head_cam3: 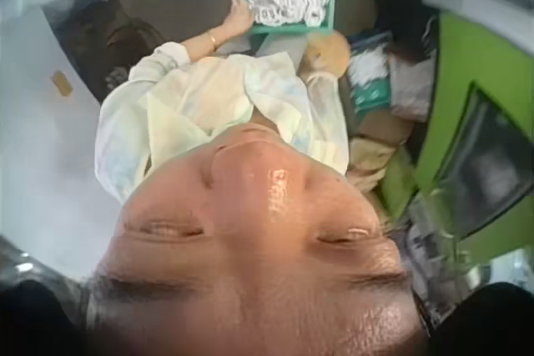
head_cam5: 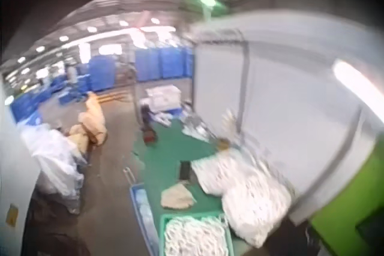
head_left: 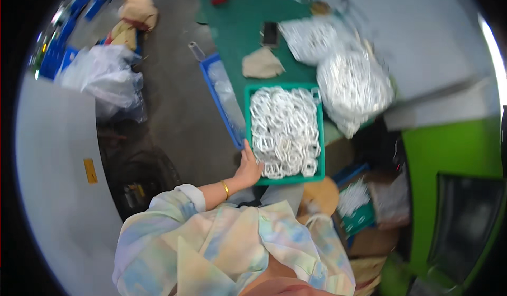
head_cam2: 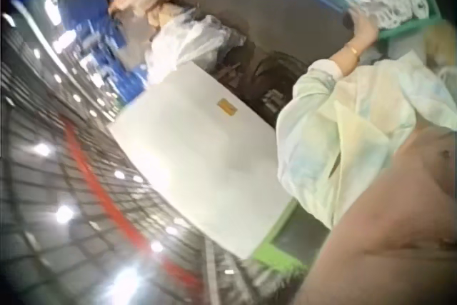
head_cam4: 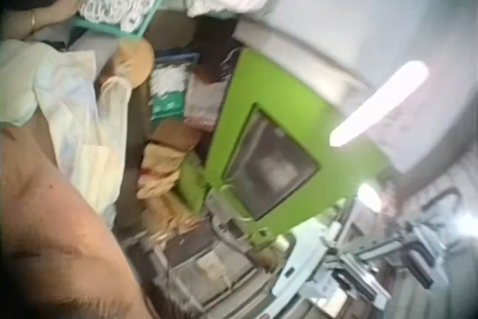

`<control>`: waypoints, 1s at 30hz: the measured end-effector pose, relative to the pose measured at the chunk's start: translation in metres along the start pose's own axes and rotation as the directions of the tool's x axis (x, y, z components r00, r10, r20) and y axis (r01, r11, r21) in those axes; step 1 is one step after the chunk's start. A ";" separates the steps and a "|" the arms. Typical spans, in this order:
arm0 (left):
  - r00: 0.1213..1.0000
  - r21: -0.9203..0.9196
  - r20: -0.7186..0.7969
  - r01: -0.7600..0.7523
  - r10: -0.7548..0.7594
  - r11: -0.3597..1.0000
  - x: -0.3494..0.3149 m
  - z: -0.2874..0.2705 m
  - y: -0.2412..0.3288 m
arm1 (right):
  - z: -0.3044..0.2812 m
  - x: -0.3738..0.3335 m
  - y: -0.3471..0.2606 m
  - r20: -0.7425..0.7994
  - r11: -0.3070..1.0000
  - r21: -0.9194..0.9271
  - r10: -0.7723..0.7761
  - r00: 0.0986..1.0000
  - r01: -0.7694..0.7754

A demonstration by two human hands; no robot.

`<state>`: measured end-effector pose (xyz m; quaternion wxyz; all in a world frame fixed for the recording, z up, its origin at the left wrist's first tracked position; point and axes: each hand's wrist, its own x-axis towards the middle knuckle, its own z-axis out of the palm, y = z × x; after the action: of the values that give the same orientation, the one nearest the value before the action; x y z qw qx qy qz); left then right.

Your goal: Manually assembling white plastic rings onto a rod-like component at a production workstation.

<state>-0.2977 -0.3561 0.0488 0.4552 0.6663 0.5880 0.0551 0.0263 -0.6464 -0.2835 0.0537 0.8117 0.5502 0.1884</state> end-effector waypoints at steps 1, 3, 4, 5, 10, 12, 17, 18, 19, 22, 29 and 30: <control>1.000 -0.001 -0.003 -0.021 0.021 1.000 -0.007 -0.003 -0.001 | -0.028 0.065 0.011 -0.009 0.998 0.036 -0.060 0.998 0.060; 0.993 -0.021 0.089 -0.074 0.075 0.997 -0.005 -0.009 0.001 | -0.049 0.154 0.016 -0.008 0.987 0.096 -0.129 0.992 0.129; 0.993 -0.074 0.083 -0.077 0.083 0.994 -0.017 -0.019 -0.005 | -0.081 0.188 0.009 0.009 0.966 0.147 -0.216 0.976 0.213; 0.995 -0.098 0.036 -0.088 0.092 0.991 -0.019 -0.018 -0.016 | -0.098 0.216 0.005 0.025 0.952 0.179 -0.257 0.966 0.249; 0.971 -0.372 -0.237 -0.055 -0.037 0.927 -0.027 0.017 -0.110 | -0.175 0.281 -0.004 0.163 0.843 0.361 -0.478 0.863 0.399; 0.972 -0.225 -0.109 0.179 -0.207 0.958 -0.043 0.057 -0.136 | -0.186 0.280 0.028 0.254 0.806 0.421 -0.546 0.798 0.417; 0.945 -0.061 0.309 0.136 -0.111 0.989 -0.040 0.142 -0.159 | -0.173 0.300 0.070 0.425 0.720 0.606 -0.652 0.628 0.338; 0.964 -0.134 0.238 0.155 -0.120 0.979 -0.049 0.139 -0.157 | -0.170 0.294 0.086 0.467 0.710 0.637 -0.664 0.583 0.299; 0.977 -0.206 0.167 0.169 -0.135 0.964 -0.055 0.140 -0.155 | -0.167 0.288 0.102 0.505 0.700 0.667 -0.676 0.536 0.254; 0.975 -0.211 0.185 0.160 -0.122 0.964 -0.053 0.147 -0.145 | -0.154 0.312 0.096 0.731 0.723 0.636 -0.453 0.510 -0.269; 0.971 -0.085 0.092 0.229 -0.221 0.970 -0.012 0.232 -0.180 | -0.169 0.345 0.067 0.821 0.921 0.386 -0.365 0.440 0.043; 0.971 -0.072 0.086 0.231 -0.225 0.970 -0.007 0.232 -0.179 | -0.167 0.341 0.072 0.795 0.919 0.392 -0.366 0.484 0.050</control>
<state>-0.2899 -0.5071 -0.2029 0.5077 0.5769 0.6399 0.0009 0.1388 -0.3827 -0.0240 0.2095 0.7211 0.5690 -0.3352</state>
